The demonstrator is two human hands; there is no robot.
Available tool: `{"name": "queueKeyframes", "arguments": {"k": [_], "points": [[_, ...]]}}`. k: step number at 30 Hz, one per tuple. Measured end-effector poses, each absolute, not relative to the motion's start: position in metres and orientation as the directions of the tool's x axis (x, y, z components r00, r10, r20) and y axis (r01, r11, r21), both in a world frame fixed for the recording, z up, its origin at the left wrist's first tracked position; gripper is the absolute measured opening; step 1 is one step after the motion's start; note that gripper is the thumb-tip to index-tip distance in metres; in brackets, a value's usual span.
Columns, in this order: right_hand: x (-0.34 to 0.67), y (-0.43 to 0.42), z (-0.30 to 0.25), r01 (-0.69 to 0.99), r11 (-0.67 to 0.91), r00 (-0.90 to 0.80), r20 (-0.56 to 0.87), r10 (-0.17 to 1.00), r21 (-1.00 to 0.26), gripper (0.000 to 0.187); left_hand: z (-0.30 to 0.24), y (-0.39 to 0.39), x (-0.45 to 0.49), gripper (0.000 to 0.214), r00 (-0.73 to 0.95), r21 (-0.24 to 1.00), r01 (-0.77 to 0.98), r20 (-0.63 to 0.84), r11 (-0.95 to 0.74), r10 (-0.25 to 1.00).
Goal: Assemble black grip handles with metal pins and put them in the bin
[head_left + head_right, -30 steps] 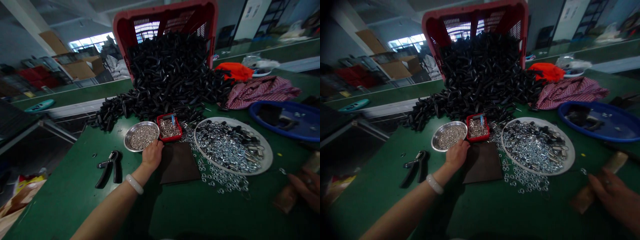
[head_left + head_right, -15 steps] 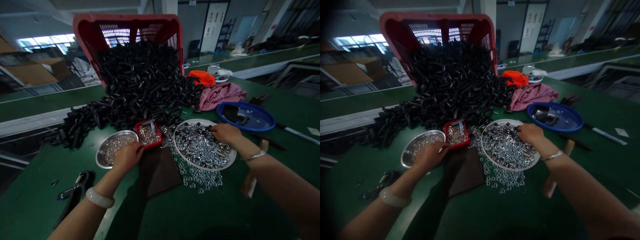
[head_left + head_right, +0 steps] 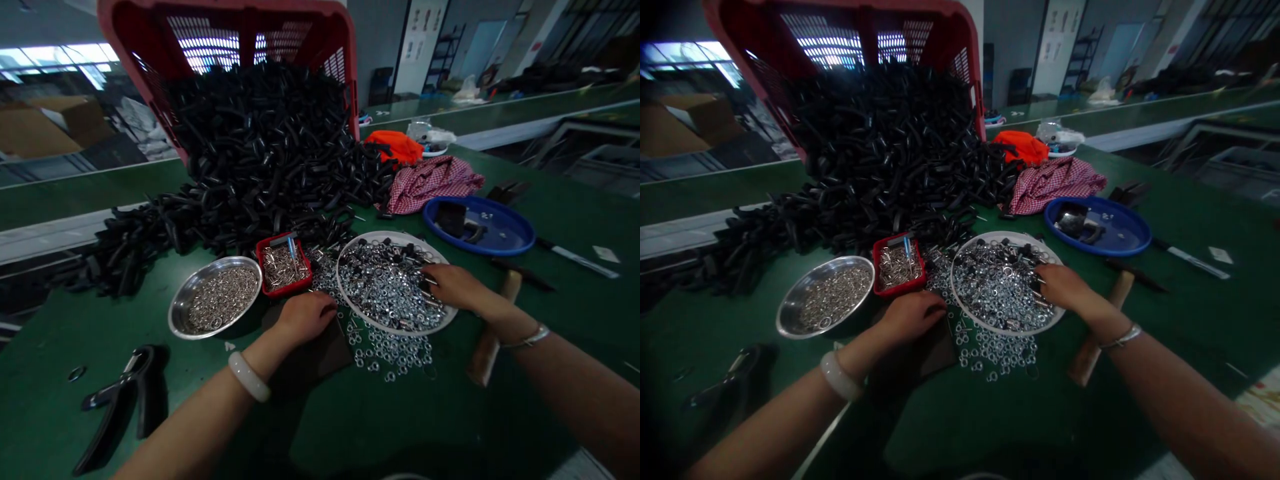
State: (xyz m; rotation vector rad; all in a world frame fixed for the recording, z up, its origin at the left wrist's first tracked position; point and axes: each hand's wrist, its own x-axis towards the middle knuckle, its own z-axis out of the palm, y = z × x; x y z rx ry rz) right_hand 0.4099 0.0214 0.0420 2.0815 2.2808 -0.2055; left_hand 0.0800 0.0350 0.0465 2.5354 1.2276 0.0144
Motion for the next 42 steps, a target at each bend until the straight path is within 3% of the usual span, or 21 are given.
{"name": "queueKeyframes", "arguments": {"k": [4, 8, 11, 17, 23, 28, 33, 38, 42], "points": [[0.407, 0.024, 0.044, 0.933, -0.014, 0.037, 0.058, 0.998, -0.359, 0.04, 0.043, 0.031, 0.088, 0.023, 0.647, 0.354, 0.729, -0.075, -0.586, 0.759], [0.402, 0.03, 0.044, 0.825, 0.021, -0.002, 0.034, 0.999, -0.564, 0.03, 0.042, 0.031, 0.096, 0.024, 0.62, 0.374, 0.739, -0.052, -0.561, 0.783], [0.395, 0.032, 0.045, 0.689, 0.043, 0.012, 0.071, 0.997, -0.723, 0.043, 0.044, 0.038, 0.106, 0.024, 0.581, 0.372, 0.762, -0.03, -0.53, 0.814], [0.383, 0.018, 0.063, 0.68, 0.003, 0.176, 0.168, 0.97, -0.734, 0.056, 0.046, 0.071, 0.128, 0.036, 0.393, 0.284, 0.877, 0.042, -0.388, 0.919], [0.381, 0.002, 0.065, 0.424, -0.161, 0.125, -0.118, 0.985, -0.891, 0.056, 0.047, 0.094, 0.141, 0.037, 0.276, 0.166, 0.949, -0.016, -0.269, 0.961], [0.375, -0.004, 0.057, 0.312, -0.24, 0.094, -0.222, 0.971, -0.919, 0.056, 0.062, 0.117, 0.128, 0.028, 0.429, 0.11, 0.903, -0.248, -0.415, 0.869], [0.366, -0.002, 0.056, 0.357, -0.188, 0.01, -0.197, 0.98, -0.915, 0.056, 0.07, 0.148, 0.116, 0.031, 0.403, 0.043, 0.915, -0.089, -0.401, 0.911], [0.36, -0.001, 0.053, 0.394, -0.145, 0.008, -0.154, 0.988, -0.907, 0.053, 0.047, 0.172, 0.133, 0.045, 0.447, 0.084, 0.894, -0.072, -0.441, 0.892], [0.361, -0.001, 0.048, 0.393, -0.109, -0.025, -0.129, 0.991, -0.913, 0.048, 0.028, 0.182, 0.148, 0.046, 0.338, 0.209, 0.918, 0.03, -0.337, 0.941]]}}
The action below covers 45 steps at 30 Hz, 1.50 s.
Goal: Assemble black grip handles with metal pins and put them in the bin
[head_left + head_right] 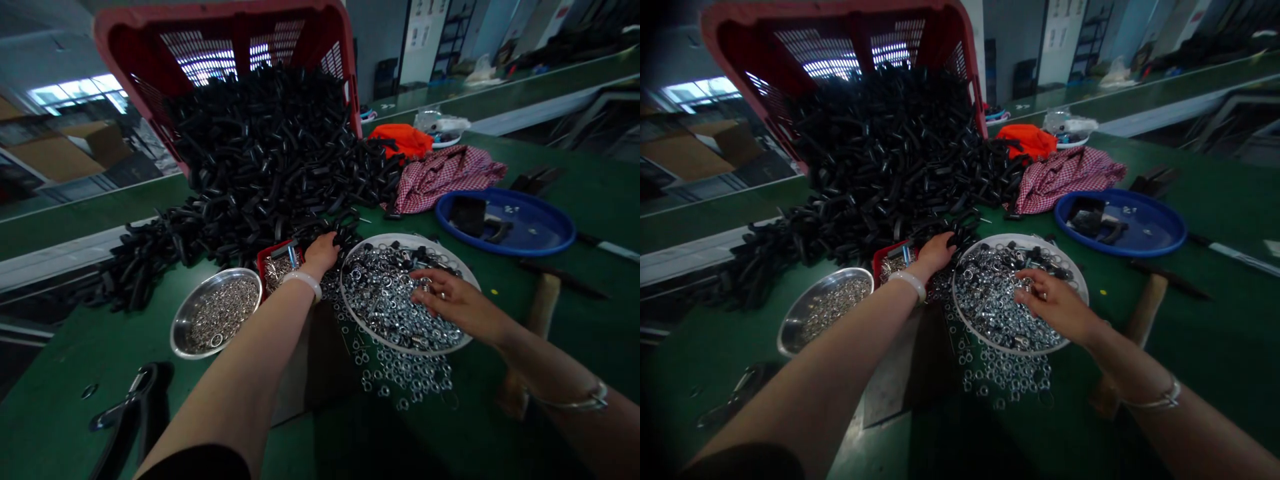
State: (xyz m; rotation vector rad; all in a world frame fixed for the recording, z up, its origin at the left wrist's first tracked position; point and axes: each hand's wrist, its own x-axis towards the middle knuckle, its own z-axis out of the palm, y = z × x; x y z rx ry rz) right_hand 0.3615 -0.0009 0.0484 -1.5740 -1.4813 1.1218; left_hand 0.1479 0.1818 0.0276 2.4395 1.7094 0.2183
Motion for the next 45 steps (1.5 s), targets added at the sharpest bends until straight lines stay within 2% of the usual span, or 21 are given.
{"name": "queueKeyframes", "arguments": {"k": [2, 5, 7, 9, 10, 12, 13, 15, 17, 20, 21, 23, 25, 26, 28, 31, 36, 39, 43, 45], "points": [[0.363, -0.001, 0.045, 0.383, -0.108, -0.043, -0.134, 0.99, -0.918, 0.046, 0.025, 0.181, 0.152, 0.038, 0.322, 0.225, 0.918, 0.062, -0.327, 0.945], [0.364, -0.001, 0.044, 0.359, -0.12, -0.03, -0.14, 0.99, -0.925, 0.046, 0.033, 0.171, 0.152, 0.034, 0.396, 0.236, 0.886, 0.065, -0.4, 0.916], [0.361, -0.002, 0.047, 0.323, -0.13, -0.01, -0.141, 0.99, -0.937, 0.048, 0.046, 0.159, 0.148, 0.033, 0.435, 0.305, 0.838, 0.125, -0.452, 0.892], [0.356, -0.002, 0.052, 0.263, -0.137, -0.013, -0.146, 0.989, -0.955, 0.051, 0.061, 0.142, 0.142, 0.031, 0.429, 0.46, 0.737, 0.246, -0.495, 0.869], [0.353, -0.003, 0.054, 0.229, -0.137, -0.026, -0.147, 0.989, -0.964, 0.052, 0.068, 0.132, 0.138, 0.029, 0.407, 0.575, 0.642, 0.304, -0.507, 0.861], [0.347, -0.002, 0.057, 0.179, -0.113, -0.073, -0.128, 0.989, -0.977, 0.052, 0.079, 0.112, 0.132, 0.026, 0.327, 0.83, 0.332, 0.345, -0.449, 0.88], [0.345, -0.002, 0.058, 0.171, -0.087, -0.097, -0.105, 0.99, -0.981, 0.05, 0.082, 0.101, 0.13, 0.025, 0.272, 0.921, 0.137, 0.32, -0.365, 0.908], [0.342, 0.001, 0.058, 0.21, -0.027, -0.113, -0.052, 0.992, -0.977, 0.041, 0.084, 0.081, 0.125, 0.029, 0.176, 0.96, -0.238, 0.19, -0.146, 0.966], [0.344, 0.005, 0.057, 0.363, 0.041, -0.059, 0.021, 0.998, -0.931, 0.03, 0.08, 0.064, 0.12, 0.042, 0.137, 0.862, -0.502, -0.004, 0.073, 0.991], [0.349, 0.009, 0.056, 0.694, 0.118, -0.035, 0.131, 0.991, -0.71, 0.021, 0.067, 0.043, 0.111, 0.059, 0.141, 0.693, -0.654, -0.284, 0.304, 0.949], [0.349, 0.009, 0.057, 0.776, 0.153, -0.096, 0.125, 0.988, -0.612, 0.021, 0.062, 0.036, 0.107, 0.057, 0.144, 0.668, -0.654, -0.352, 0.356, 0.925], [0.349, 0.01, 0.057, 0.872, 0.238, -0.241, 0.05, 0.969, -0.428, 0.023, 0.053, 0.023, 0.1, 0.04, 0.172, 0.67, -0.591, -0.44, 0.449, 0.882], [0.345, 0.011, 0.056, 0.921, 0.282, -0.294, -0.004, 0.956, -0.268, 0.029, 0.047, 0.012, 0.095, 0.018, 0.233, 0.679, -0.48, -0.511, 0.555, 0.827], [0.343, 0.012, 0.055, 0.936, 0.283, -0.289, -0.001, 0.957, -0.209, 0.032, 0.045, 0.007, 0.093, 0.016, 0.27, 0.67, -0.43, -0.544, 0.605, 0.795], [0.338, 0.017, 0.052, 0.955, 0.256, -0.255, 0.026, 0.967, -0.15, 0.035, 0.042, 0.001, 0.091, 0.017, 0.357, 0.621, -0.366, -0.595, 0.693, 0.721], [0.327, 0.025, 0.05, 0.964, 0.244, -0.242, 0.031, 0.97, -0.101, 0.034, 0.04, 0.001, 0.096, 0.006, 0.47, 0.559, -0.324, -0.606, 0.764, 0.642], [0.309, 0.031, 0.051, 0.975, 0.216, -0.217, 0.018, 0.976, 0.051, 0.026, 0.042, 0.014, 0.118, 0.013, 0.45, 0.692, -0.266, -0.526, 0.671, 0.721], [0.31, 0.029, 0.048, 0.971, 0.238, -0.238, 0.031, 0.971, 0.013, 0.024, 0.043, 0.023, 0.133, 0.01, 0.393, 0.786, -0.195, -0.486, 0.587, 0.781], [0.327, 0.03, 0.04, 0.932, 0.263, -0.252, 0.075, 0.965, -0.25, 0.025, 0.039, 0.035, 0.154, 0.009, 0.337, 0.909, 0.019, -0.397, 0.415, 0.854], [0.335, 0.032, 0.036, 0.909, 0.241, -0.23, 0.074, 0.97, -0.339, 0.024, 0.035, 0.044, 0.165, 0.01, 0.329, 0.94, 0.155, -0.338, 0.303, 0.882]]}}
